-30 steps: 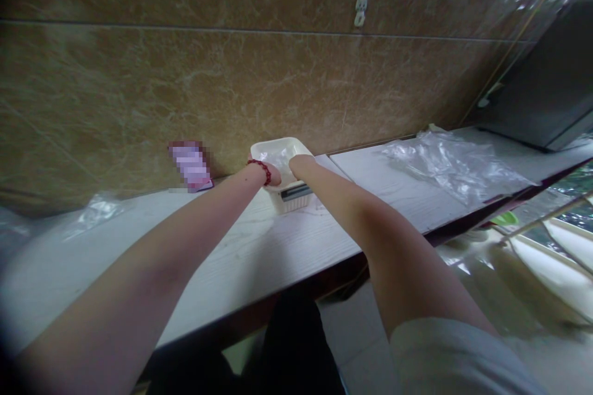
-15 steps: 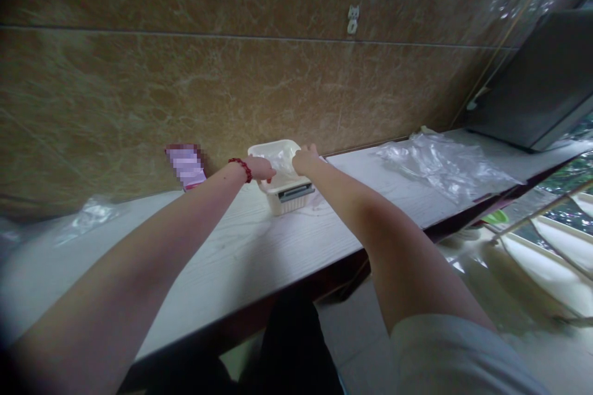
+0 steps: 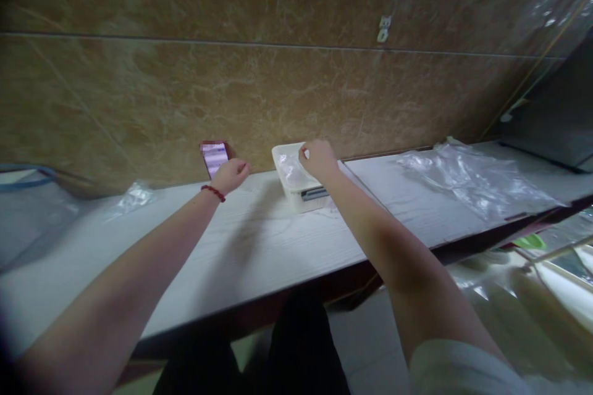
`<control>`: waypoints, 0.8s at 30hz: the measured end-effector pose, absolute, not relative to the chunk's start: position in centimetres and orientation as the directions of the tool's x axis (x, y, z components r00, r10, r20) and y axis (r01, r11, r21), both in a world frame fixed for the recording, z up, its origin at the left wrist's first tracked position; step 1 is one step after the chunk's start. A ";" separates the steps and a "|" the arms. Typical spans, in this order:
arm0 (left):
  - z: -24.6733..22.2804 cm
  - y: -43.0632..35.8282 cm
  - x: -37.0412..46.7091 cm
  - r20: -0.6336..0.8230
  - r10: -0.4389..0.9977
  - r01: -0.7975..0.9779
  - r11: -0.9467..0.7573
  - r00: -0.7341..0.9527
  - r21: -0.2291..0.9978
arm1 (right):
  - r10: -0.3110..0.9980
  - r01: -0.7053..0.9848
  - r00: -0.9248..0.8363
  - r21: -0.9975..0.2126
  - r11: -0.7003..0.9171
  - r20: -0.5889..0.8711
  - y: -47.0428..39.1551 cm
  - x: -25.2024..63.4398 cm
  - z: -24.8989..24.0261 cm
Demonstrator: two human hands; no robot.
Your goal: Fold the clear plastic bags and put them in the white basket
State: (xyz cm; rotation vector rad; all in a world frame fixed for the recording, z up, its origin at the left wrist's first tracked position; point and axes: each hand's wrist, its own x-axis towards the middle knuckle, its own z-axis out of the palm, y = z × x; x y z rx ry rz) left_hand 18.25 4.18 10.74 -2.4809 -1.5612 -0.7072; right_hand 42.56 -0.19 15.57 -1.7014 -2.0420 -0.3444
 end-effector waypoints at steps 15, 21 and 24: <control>2.2 0.2 -3.8 0.301 0.931 0.960 0.130 -0.204 0.249 | 0.779 0.600 -0.364 -0.511 0.615 0.511 -3.1 25.1 4.5; 1.7 0.2 -10.2 0.274 0.879 0.912 0.327 -0.390 0.248 | 0.823 0.560 -0.263 -0.615 0.555 0.504 -1.7 24.0 1.0; 1.7 0.8 -12.6 0.279 0.867 0.903 0.349 -0.412 0.250 | 0.861 0.536 -0.206 -0.682 0.497 0.465 -0.9 24.3 -0.2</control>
